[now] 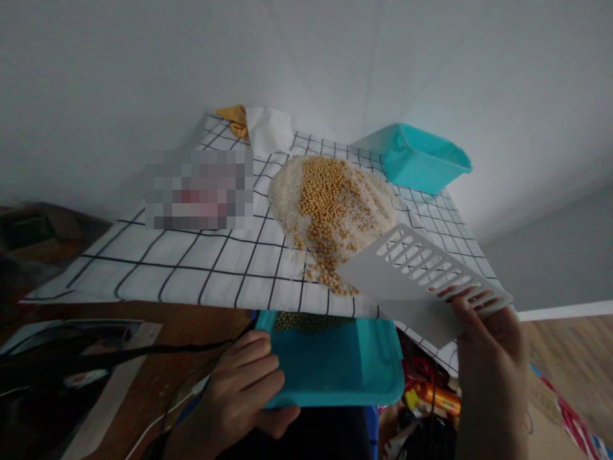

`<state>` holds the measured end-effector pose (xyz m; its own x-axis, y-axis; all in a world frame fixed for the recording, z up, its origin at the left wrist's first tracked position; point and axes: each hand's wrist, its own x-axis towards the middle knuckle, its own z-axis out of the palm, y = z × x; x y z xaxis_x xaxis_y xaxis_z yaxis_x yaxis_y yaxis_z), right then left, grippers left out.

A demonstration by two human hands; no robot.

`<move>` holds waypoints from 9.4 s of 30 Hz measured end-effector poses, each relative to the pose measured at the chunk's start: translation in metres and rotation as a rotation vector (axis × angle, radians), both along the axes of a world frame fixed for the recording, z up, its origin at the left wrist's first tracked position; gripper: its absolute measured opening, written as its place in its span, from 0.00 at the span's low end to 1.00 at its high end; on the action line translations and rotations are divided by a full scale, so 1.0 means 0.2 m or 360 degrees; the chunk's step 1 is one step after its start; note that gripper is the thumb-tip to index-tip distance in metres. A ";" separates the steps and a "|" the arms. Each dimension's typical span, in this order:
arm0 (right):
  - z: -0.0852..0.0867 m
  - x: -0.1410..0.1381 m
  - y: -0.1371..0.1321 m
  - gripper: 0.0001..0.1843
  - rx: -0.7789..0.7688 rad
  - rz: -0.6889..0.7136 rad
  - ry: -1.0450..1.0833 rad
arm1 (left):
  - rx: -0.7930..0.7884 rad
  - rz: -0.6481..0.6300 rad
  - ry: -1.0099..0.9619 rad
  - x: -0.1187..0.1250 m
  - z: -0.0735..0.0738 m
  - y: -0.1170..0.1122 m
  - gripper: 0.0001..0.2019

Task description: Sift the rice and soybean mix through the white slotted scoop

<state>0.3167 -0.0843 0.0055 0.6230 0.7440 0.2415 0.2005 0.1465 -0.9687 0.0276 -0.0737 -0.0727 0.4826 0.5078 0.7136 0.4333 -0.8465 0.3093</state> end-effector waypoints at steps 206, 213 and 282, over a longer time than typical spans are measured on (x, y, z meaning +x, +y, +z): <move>-0.07 0.16 -0.09 0.14 -0.0144 -0.0096 -0.0311 | 0.0033 -0.0012 0.0002 0.00 -0.07 0.00 0.23; -0.06 0.10 -0.08 0.11 -0.0107 0.0013 -0.0090 | -0.0009 0.0005 -0.0006 -0.01 -0.07 -0.01 0.22; -0.23 0.23 0.26 0.17 0.0117 0.0535 0.0521 | 0.0074 0.0074 0.0116 -0.03 -0.32 -0.12 0.13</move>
